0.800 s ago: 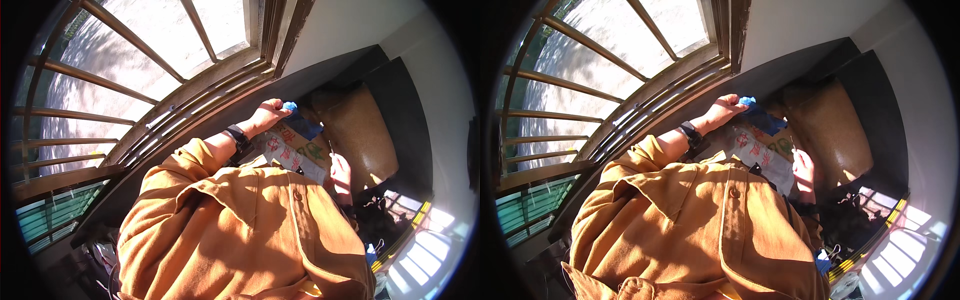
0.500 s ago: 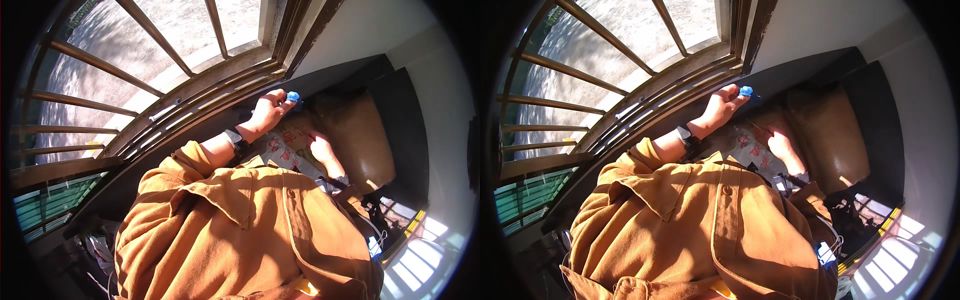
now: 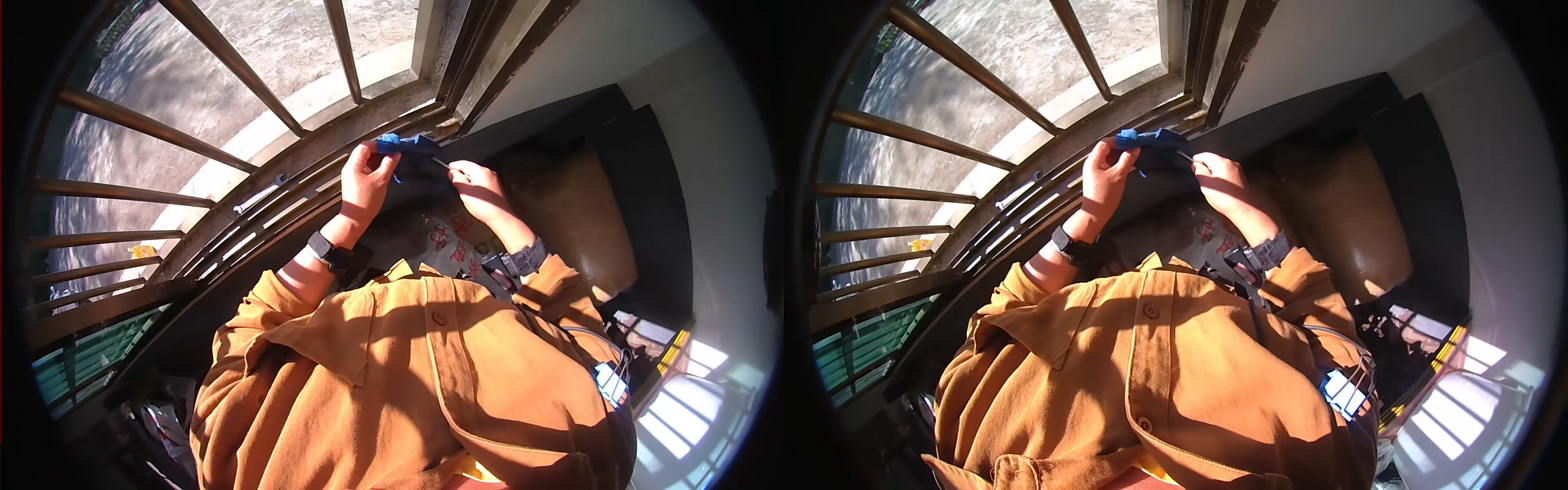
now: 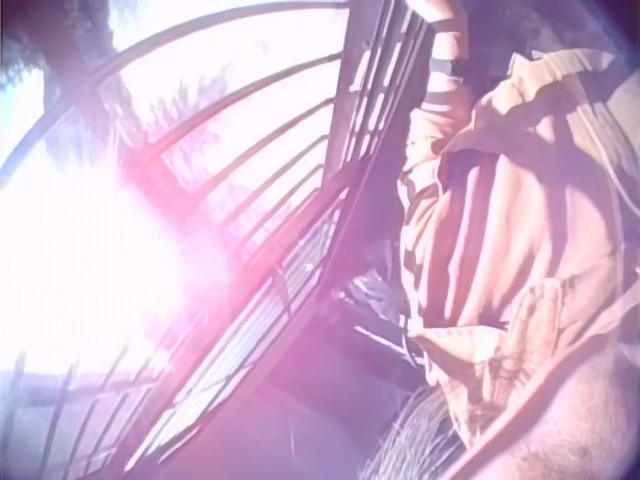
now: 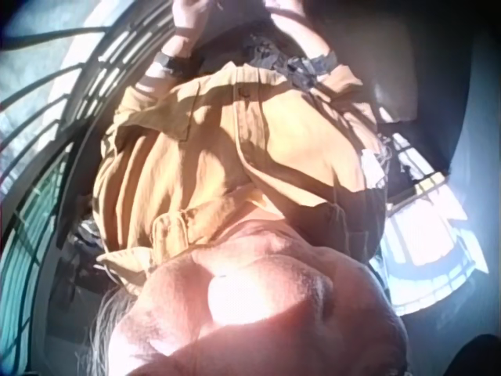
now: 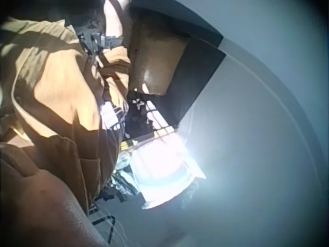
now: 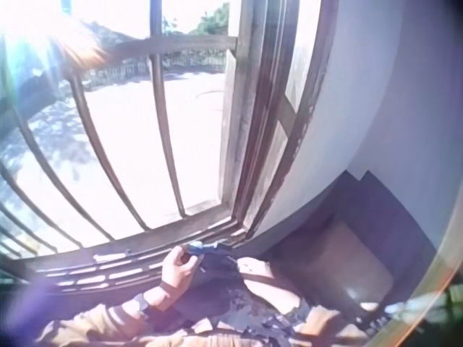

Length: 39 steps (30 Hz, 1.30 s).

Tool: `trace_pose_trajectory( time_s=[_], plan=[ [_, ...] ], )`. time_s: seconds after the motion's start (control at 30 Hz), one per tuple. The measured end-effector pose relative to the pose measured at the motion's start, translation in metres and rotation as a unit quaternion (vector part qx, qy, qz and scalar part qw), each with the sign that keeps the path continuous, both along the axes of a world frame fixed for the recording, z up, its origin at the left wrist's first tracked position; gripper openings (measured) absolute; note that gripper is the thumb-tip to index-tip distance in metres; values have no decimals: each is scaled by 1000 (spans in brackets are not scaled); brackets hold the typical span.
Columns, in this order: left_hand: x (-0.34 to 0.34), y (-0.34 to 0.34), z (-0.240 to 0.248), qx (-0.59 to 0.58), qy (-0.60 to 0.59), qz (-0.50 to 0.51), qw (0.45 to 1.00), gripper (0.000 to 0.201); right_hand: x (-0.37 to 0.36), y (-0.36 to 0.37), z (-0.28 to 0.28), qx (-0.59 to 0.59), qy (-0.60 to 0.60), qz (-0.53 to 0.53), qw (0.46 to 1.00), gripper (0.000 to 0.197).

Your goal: The person wipes the horizontal bars of a window frame using a blue cloth, handling one bar at a time.

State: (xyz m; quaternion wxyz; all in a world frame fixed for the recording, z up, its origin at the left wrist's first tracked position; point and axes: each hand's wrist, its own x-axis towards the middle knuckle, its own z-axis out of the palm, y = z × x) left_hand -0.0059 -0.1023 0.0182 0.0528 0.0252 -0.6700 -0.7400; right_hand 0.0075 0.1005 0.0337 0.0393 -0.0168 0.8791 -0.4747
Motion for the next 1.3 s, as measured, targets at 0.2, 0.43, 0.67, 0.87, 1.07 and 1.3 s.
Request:
trace_pose_trajectory(
  time_s=[0.2,0.43,0.67,0.87,1.07,1.3],
  plan=[
    [-6,-7,-6,70,-13,10,997,12,-16,-8,22,98,34,58,993,19],
    [-20,-8,1,-45,81,68,993,16,-21,-6,36,78,55,37,995,18],
    [-24,-12,2,-54,-12,46,997,16,-16,-8,51,49,38,55,997,19],
    [-57,25,9,-498,215,-128,830,13,14,52,16,13,-70,-17,997,22],
    [-51,23,21,-590,182,-212,757,16,57,98,-10,-23,-105,-95,990,22],
    [-63,57,2,-607,180,-190,750,13,97,126,-15,-75,-112,-154,979,20]
  ],
)
